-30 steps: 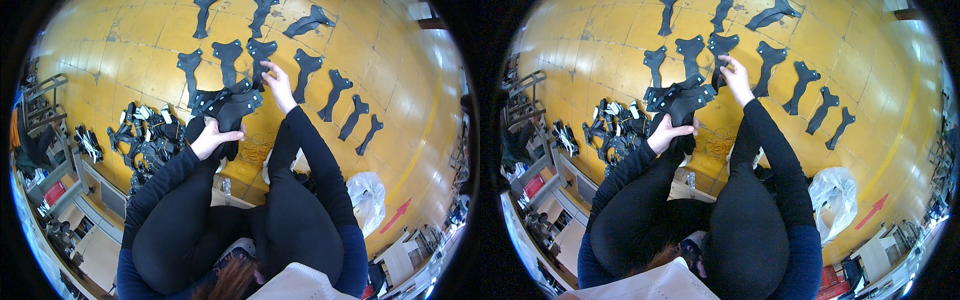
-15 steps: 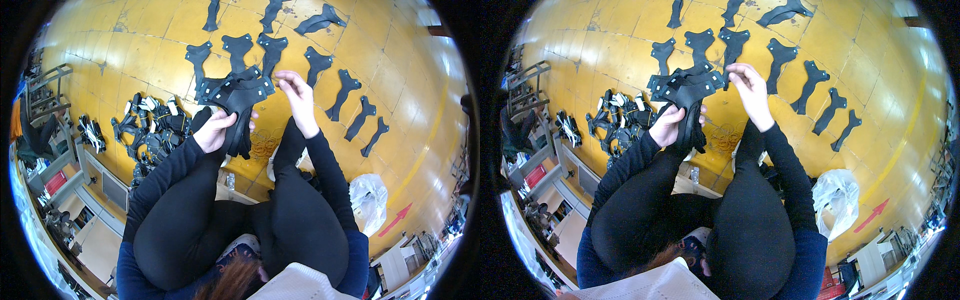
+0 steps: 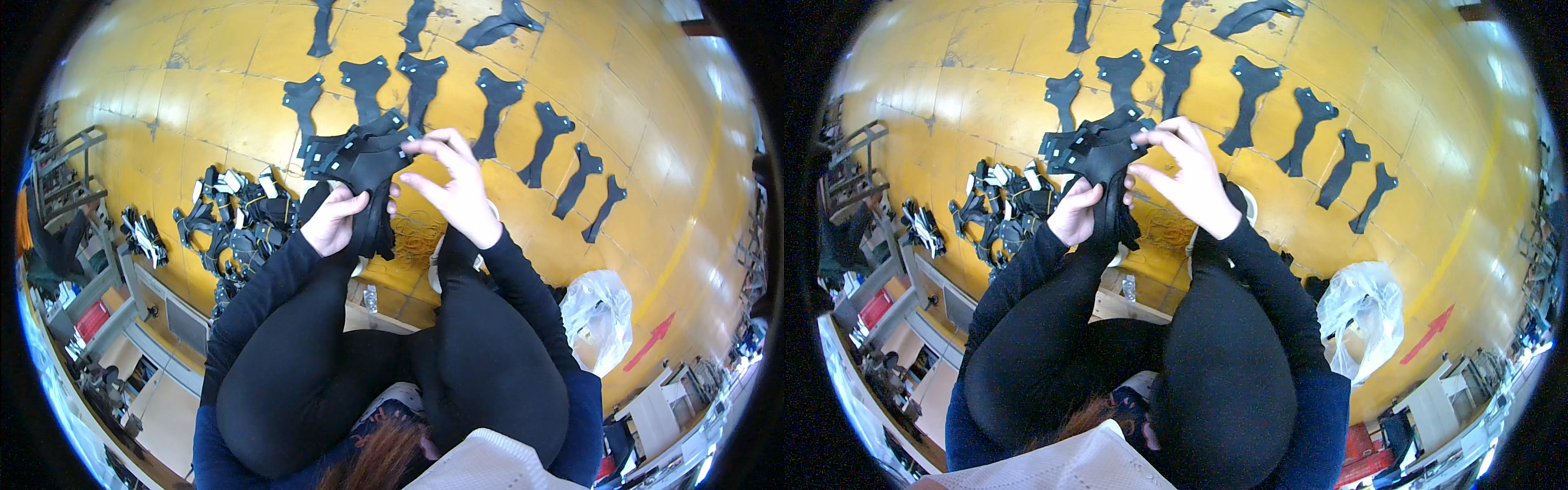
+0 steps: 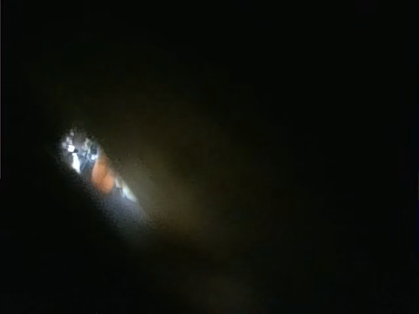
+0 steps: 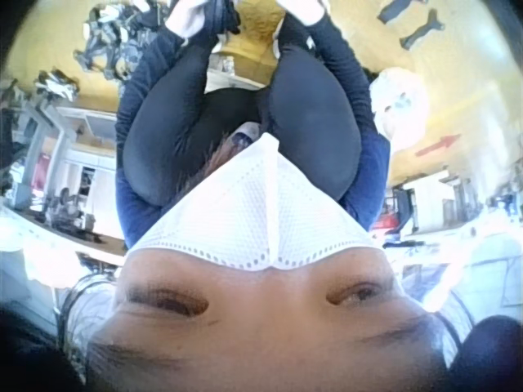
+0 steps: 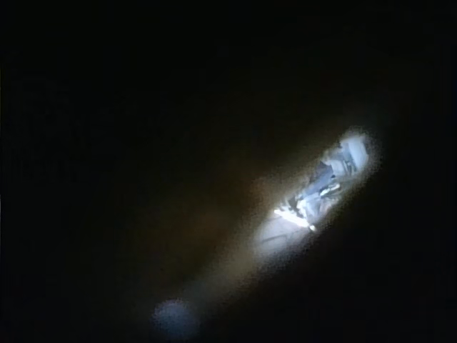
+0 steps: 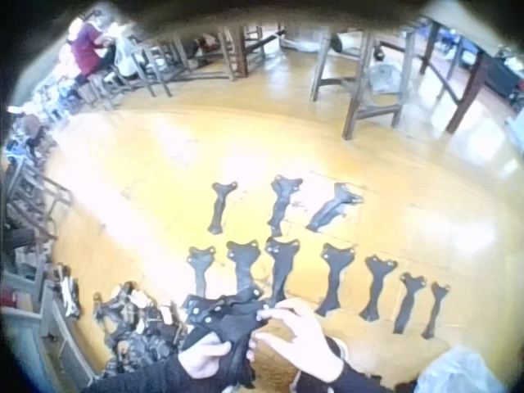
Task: The person sits on the floor and repeatedly picks up black fabric parts from a pile, separates them, and places them in a neat row on the floor. The person handles the parts one at a time, turning them over and aligning them before setting them down.
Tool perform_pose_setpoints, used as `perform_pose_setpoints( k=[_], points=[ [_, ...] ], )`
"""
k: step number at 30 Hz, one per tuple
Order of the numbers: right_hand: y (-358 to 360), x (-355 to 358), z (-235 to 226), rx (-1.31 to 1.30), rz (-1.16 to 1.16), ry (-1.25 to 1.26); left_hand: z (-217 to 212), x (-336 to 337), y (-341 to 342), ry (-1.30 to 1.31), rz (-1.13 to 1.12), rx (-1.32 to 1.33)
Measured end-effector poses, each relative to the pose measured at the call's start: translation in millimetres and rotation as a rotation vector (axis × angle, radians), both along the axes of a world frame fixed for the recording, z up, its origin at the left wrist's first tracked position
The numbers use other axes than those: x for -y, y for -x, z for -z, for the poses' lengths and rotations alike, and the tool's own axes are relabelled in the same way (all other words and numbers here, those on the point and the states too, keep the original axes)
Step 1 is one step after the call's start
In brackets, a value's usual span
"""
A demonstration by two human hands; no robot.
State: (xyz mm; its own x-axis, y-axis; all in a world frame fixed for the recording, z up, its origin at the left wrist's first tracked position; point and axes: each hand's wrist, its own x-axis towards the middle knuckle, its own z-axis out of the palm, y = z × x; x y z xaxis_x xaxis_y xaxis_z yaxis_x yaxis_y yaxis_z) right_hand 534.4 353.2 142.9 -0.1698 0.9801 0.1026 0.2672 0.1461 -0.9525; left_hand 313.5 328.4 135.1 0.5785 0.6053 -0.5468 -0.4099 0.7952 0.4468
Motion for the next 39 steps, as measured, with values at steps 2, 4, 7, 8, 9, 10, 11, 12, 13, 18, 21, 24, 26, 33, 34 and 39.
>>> perform_pose_setpoints(
  k=[2,4,7,8,9,10,11,12,13,18,21,24,26,33,34,39],
  points=[
    [4.4,0.6,-3.1,0.009,0.012,0.056,-2.3,0.0,-1.2,-0.011,0.002,-0.007],
    [3.1,3.4,1.6,0.103,-0.014,-0.025,0.0,3.7,-1.1,-0.025,0.022,-0.013],
    [5.1,8.3,8.1,0.079,-0.008,-0.028,4.3,8.7,-2.2,-0.023,0.033,0.011],
    [6.2,9.7,7.0,0.066,-0.009,0.011,3.7,9.0,-1.0,-0.025,0.049,0.000],
    [6.7,10.9,7.6,0.025,-0.009,0.038,3.4,9.2,-1.0,-0.027,0.062,-0.011],
    [4.9,12.3,7.8,0.019,-0.017,0.042,4.6,9.6,-2.3,-0.019,0.047,-0.004],
    [5.3,13.0,7.7,0.004,-0.030,0.043,5.6,10.1,-0.7,-0.015,0.027,-0.006],
    [5.0,14.6,7.8,-0.100,-0.054,0.099,7.3,10.9,1.1,-0.010,0.006,-0.009],
    [3.7,16.7,7.7,-0.204,-0.080,0.156,11.2,12.7,3.3,-0.015,-0.037,0.004],
    [-4.3,20.9,-5.6,-0.310,-0.150,0.239,5.4,8.7,2.6,-0.013,-0.116,-0.152],
    [-0.3,24.8,1.7,-0.610,0.012,0.415,6.8,7.0,2.0,0.008,-0.103,-0.218],
    [-6.0,20.3,1.2,-0.693,0.139,0.497,9.0,10.6,3.8,-0.017,-0.060,-0.198],
    [-10.1,17.4,4.6,-0.672,0.175,0.485,1.9,8.1,2.2,-0.019,-0.026,-0.115],
    [-31.7,-34.9,-4.4,-0.527,0.150,0.465,-1.1,1.4,4.4,-0.015,-0.101,-0.107],
    [-36.3,-51.8,-7.3,-0.503,0.120,0.453,1.9,-0.1,6.8,-0.027,-0.123,-0.161],
    [-48.9,-138.0,-28.1,-0.249,-0.130,0.417,8.2,-6.0,27.6,0.050,-0.240,0.070]
  ],
)
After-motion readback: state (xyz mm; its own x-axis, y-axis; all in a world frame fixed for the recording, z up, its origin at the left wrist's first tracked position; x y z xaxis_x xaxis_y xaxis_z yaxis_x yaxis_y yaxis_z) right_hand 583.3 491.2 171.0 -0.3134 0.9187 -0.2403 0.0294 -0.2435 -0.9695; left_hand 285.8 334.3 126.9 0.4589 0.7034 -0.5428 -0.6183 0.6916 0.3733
